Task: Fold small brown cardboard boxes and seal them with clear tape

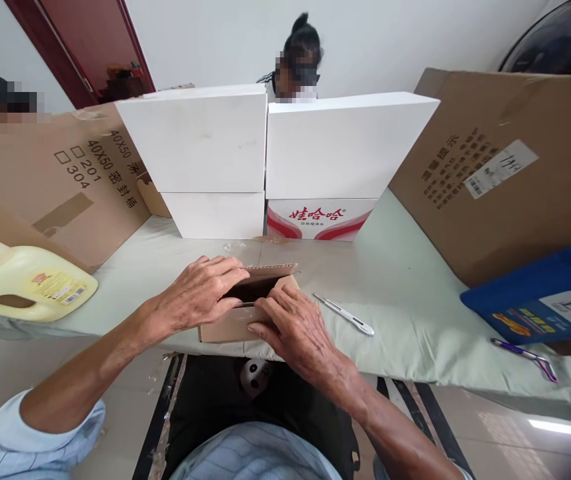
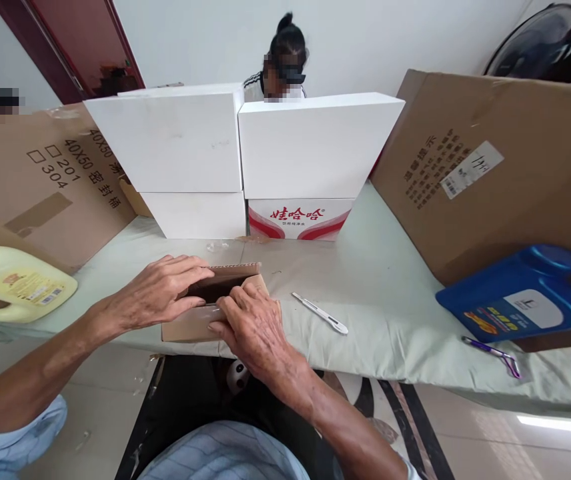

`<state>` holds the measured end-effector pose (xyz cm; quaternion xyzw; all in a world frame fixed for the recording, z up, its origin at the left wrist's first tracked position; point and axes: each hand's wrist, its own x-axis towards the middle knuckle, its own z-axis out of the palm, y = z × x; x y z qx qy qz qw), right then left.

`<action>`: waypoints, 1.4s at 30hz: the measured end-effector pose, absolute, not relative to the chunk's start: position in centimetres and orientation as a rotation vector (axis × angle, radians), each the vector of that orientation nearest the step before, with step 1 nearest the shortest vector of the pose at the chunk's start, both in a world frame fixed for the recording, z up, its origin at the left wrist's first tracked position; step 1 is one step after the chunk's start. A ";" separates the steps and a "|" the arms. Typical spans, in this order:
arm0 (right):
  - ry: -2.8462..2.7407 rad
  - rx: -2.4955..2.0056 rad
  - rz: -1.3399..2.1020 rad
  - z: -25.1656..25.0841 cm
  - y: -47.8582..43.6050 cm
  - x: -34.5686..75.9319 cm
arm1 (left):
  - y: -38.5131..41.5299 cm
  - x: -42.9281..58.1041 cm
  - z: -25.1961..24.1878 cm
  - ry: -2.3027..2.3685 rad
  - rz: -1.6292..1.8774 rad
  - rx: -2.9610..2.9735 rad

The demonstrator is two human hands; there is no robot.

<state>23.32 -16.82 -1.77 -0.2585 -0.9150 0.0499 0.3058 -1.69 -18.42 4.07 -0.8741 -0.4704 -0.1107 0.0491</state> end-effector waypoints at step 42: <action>-1.703 -0.854 0.912 -7.1 -7.7 32.2 | -21.7 -5.0 -3.4 -1.996 -1.367 -2.451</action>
